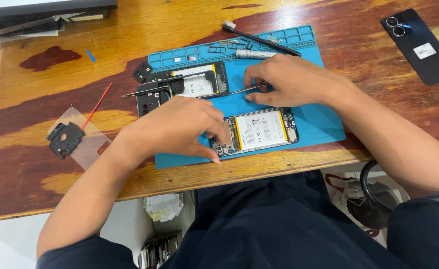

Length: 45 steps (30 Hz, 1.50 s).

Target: The person uses a screwdriver to remove screws from the internal frame of a disassembled smartphone. They then use tweezers to lift and remove a small metal bracket from the motherboard area. Finally, they use a brush to clean dust and debris from the battery and internal components.

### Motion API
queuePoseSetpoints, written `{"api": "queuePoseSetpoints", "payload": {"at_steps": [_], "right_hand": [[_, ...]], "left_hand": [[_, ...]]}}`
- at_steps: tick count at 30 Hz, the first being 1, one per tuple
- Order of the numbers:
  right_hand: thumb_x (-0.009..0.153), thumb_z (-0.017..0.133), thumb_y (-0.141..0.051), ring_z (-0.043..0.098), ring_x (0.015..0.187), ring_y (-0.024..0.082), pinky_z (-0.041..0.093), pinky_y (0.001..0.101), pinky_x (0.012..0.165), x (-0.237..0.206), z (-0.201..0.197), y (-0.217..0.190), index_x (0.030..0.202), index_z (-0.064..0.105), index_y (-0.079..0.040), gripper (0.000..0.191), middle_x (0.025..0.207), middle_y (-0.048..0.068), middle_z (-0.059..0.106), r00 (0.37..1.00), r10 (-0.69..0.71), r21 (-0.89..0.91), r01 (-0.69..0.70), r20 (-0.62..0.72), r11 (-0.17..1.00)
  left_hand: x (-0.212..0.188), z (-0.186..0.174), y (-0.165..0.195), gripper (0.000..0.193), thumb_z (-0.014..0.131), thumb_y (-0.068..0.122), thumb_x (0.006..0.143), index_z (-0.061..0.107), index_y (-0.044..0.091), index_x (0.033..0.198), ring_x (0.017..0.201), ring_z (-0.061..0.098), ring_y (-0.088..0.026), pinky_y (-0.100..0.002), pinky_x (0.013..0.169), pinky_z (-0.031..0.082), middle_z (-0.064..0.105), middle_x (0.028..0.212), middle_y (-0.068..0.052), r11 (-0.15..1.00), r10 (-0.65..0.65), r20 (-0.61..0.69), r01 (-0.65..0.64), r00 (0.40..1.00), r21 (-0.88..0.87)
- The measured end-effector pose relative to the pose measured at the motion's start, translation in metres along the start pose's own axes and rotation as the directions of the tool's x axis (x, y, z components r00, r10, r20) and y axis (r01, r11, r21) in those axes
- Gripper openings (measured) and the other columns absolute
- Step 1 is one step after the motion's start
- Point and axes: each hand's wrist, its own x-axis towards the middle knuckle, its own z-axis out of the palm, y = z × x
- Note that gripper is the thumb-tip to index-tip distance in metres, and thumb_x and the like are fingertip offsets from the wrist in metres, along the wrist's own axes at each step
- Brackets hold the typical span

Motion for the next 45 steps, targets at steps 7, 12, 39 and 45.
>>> {"api": "queuePoseSetpoints", "payload": {"at_steps": [7, 12, 39, 45], "right_hand": [[0.088, 0.072, -0.034, 0.071, 0.073, 0.029, 0.053, 0.0442, 0.064, 0.0, 0.0, -0.001, 0.105, 0.073, -0.008, 0.031, 0.078, 0.011, 0.071, 0.999, 0.031, -0.004, -0.031, 0.017, 0.999], [0.088, 0.072, -0.035, 0.071, 0.073, 0.028, 0.053, 0.0443, 0.064, 0.0, 0.0, 0.0, 0.105, 0.072, -0.008, 0.031, 0.077, 0.012, 0.071, 1.0, 0.019, 0.001, -0.019, 0.015, 1.0], [0.087, 0.073, -0.035, 0.071, 0.075, 0.029, 0.053, 0.0447, 0.063, 0.001, 0.001, 0.001, 0.105, 0.071, -0.009, 0.032, 0.078, 0.012, 0.071, 1.0, 0.012, 0.01, -0.012, 0.019, 1.0], [0.086, 0.073, -0.036, 0.071, 0.075, 0.029, 0.053, 0.0448, 0.064, 0.001, 0.002, 0.0, 0.105, 0.071, -0.009, 0.033, 0.078, 0.012, 0.071, 0.999, 0.035, -0.003, -0.035, 0.027, 0.999]], "left_hand": [[0.001, -0.001, -0.002, 0.027, 0.088, 0.036, 0.067, 0.076, 0.016, 0.079, 0.085, 0.069, -0.019, -0.036, 0.068, 0.053, 0.073, 0.083, 0.005, 0.999, 0.036, -0.011, -0.036, 0.999, -0.007], [0.001, -0.003, 0.0, 0.03, 0.088, 0.036, 0.067, 0.077, 0.018, 0.088, 0.082, 0.069, -0.017, -0.036, 0.067, 0.052, 0.072, 0.08, 0.004, 0.999, -0.045, 0.043, 0.046, 0.998, -0.02], [-0.002, 0.016, 0.02, 0.049, 0.078, 0.057, 0.068, 0.073, 0.008, 0.06, 0.088, 0.068, -0.03, -0.044, 0.072, 0.053, 0.07, 0.083, -0.006, 0.935, 0.141, 0.01, -0.136, 0.99, 0.328], [-0.005, 0.024, 0.039, 0.055, 0.076, 0.059, 0.071, 0.071, 0.004, 0.069, 0.079, 0.069, -0.031, -0.043, 0.064, 0.054, 0.066, 0.081, -0.011, 0.884, -0.003, -0.035, 0.019, 0.999, 0.467]]}}
